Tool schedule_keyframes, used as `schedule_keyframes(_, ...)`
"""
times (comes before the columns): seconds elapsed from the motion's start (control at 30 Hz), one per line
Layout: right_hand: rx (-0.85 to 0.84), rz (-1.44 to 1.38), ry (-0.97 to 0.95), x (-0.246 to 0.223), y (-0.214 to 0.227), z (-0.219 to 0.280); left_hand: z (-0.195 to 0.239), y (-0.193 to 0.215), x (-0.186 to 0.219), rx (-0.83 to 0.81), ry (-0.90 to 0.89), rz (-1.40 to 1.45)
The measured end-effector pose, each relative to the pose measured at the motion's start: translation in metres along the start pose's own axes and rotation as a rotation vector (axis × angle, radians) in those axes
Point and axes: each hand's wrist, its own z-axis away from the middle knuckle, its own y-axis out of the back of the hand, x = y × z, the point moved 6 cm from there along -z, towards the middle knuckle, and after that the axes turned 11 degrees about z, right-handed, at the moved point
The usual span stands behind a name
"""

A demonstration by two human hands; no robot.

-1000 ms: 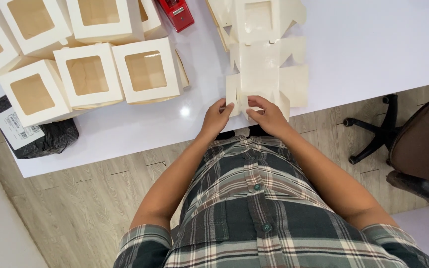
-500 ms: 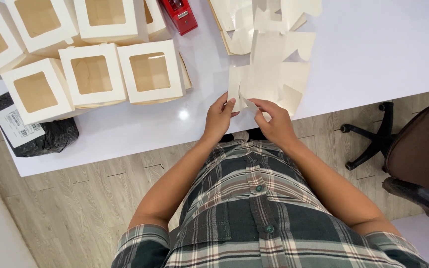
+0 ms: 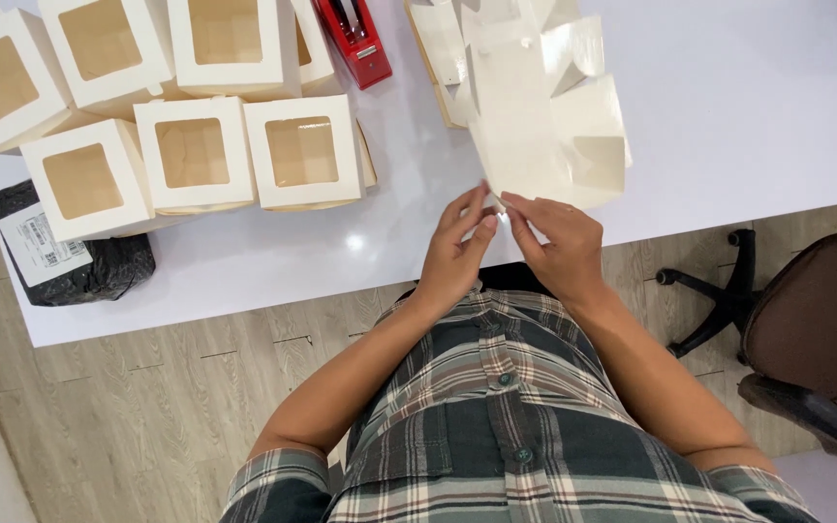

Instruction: The person assembles flat cardboard boxes by folding the sides and tucking flaps to form cube-shaped containers with clear windows. They handle multiple boxes one at a time, stacking completed units on the table.

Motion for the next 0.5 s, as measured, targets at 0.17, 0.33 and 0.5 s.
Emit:
schedule_keyframes(0.17,-0.005,-0.053,-0.003,-0.003,0.020,-0.015,0.005,-0.011,0.004,-0.114,-0.081,-0.089)
schedule_keyframes(0.33,-0.135,-0.476,-0.263,0.060,0.031,-0.013,0.002,-0.017,0.033,-0.147,-0.418,-0.439)
schedule_keyframes(0.5,-0.359,-0.570,-0.188,0.070,0.066,-0.022,-0.004,-0.044,0.076,-0.079,-0.732,-1.053)
